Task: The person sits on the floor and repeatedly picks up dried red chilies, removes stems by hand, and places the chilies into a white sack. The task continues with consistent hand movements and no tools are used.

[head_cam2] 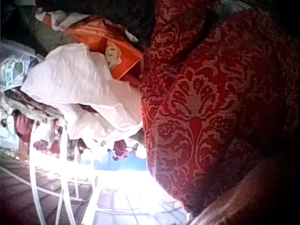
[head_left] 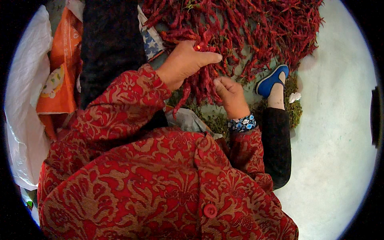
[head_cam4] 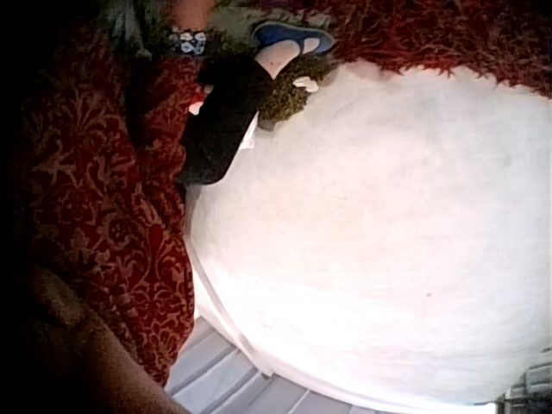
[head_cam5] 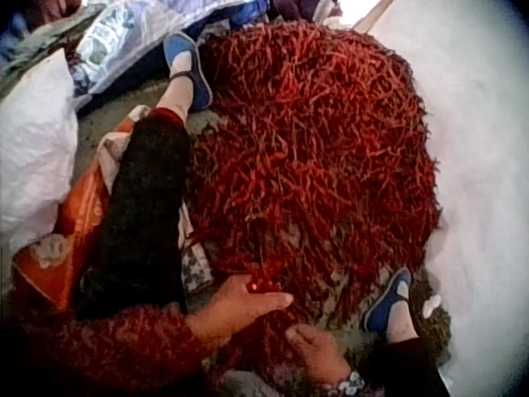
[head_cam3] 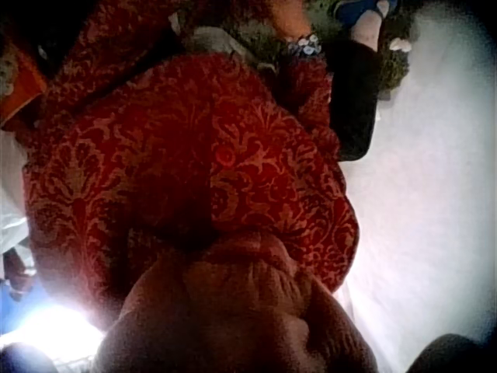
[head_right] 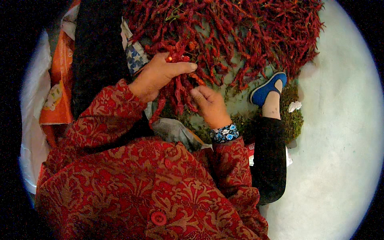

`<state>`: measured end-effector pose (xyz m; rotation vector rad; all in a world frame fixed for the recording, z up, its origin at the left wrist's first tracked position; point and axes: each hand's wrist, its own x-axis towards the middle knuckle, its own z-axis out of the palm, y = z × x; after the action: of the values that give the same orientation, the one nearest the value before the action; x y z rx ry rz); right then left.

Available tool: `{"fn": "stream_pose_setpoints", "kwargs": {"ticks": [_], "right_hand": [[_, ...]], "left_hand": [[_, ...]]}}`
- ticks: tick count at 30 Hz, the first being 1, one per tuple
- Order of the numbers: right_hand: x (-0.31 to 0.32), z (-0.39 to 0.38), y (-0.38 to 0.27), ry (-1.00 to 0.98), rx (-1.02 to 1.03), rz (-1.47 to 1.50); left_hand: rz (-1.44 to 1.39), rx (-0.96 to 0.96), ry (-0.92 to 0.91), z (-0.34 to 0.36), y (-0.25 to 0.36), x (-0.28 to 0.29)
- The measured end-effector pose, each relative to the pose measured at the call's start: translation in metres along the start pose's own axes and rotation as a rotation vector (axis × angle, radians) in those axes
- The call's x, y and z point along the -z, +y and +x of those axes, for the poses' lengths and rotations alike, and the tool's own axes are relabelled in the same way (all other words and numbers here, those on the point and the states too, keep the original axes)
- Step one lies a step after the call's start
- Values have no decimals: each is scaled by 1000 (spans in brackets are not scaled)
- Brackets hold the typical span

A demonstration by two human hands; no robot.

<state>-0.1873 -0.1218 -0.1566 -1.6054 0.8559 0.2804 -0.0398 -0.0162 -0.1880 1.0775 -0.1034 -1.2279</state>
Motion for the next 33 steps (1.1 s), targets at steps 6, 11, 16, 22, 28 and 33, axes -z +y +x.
{"fn": "stream_pose_setpoints", "kwargs": {"ticks": [6, 11, 16, 22, 28, 33], "right_hand": [[10, 4, -21, 13, -61, 21], [19, 8, -17, 24, -67, 160], [53, 8, 6, 277, -92, 304], [83, 43, 0, 422, -19, 21], [84, 87, -6, 420, 216, -582], [89, 119, 1, 463, 191, -887]], "left_hand": [[-113, -16, -6, -1, 3, 1], [-292, 6, 18, 3, 6, 5], [-387, -28, 82, -4, 29, 8], [-371, 56, 42, -1, 23, 1], [-339, 96, 50, 0, 23, 1], [-309, 131, 26, 3, 20, 3]]}}
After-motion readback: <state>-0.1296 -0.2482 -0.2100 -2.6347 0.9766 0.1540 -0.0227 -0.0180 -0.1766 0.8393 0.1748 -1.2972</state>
